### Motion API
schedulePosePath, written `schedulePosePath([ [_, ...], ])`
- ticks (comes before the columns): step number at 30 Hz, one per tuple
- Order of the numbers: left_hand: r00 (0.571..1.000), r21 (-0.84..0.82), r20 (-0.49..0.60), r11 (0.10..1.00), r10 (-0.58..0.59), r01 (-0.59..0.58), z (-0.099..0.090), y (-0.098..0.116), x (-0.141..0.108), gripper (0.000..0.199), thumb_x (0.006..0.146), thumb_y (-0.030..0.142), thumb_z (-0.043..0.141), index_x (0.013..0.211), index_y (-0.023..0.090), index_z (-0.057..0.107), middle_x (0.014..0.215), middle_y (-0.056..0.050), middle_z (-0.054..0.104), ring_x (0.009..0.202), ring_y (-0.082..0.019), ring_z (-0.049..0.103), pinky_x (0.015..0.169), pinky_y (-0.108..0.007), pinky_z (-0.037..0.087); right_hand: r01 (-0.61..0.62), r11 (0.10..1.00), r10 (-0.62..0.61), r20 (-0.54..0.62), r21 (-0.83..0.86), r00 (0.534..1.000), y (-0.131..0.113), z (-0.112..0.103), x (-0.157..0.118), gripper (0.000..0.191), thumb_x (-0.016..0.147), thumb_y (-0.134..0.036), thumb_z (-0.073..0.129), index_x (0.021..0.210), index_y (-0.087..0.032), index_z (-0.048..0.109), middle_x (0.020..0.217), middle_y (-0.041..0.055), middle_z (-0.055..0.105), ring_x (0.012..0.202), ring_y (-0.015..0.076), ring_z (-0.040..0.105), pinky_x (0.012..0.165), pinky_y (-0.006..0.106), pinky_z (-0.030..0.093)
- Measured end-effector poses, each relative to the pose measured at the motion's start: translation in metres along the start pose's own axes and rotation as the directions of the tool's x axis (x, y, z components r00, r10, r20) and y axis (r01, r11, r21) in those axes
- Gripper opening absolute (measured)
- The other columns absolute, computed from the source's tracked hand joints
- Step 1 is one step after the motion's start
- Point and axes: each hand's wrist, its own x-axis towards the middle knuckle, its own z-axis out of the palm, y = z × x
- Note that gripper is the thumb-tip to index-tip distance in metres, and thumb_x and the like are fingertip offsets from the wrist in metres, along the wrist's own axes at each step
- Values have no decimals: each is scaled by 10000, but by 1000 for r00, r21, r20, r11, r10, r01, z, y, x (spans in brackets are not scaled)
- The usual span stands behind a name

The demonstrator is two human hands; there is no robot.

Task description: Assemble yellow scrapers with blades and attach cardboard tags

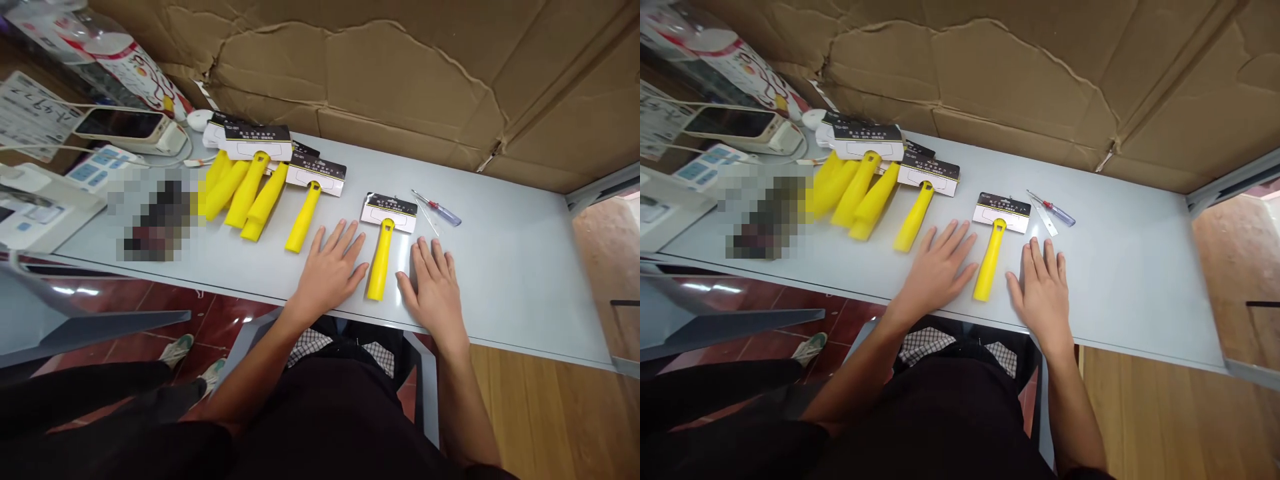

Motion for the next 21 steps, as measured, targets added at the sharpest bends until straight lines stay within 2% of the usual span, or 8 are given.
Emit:
schedulePosePath([
  [15, 1000, 32, 5, 999, 2, -2, 0, 1, 1, 562, 1105, 410, 447, 1594, 141, 507, 1765, -158, 377, 1658, -371, 308, 1324, -650, 249, 7, 1000, -6, -25, 7, 1000, 1, 2, 0, 644, 1130, -483, 391, 1623, -77, 474, 1733, 166, 418, 1652, 398, 288, 1325, 634, 260],
  [21, 998, 32, 26, 998, 51, -52, -10, -1, -6, 501, 1094, 369, 488, 1519, 131, 601, 1712, -166, 468, 1633, -385, 359, 1322, -648, 280, 19, 1000, -18, -37, 16, 999, 2, 3, 1, 641, 1126, -480, 404, 1617, -75, 477, 1726, 177, 428, 1646, 409, 298, 1319, 640, 267],
])
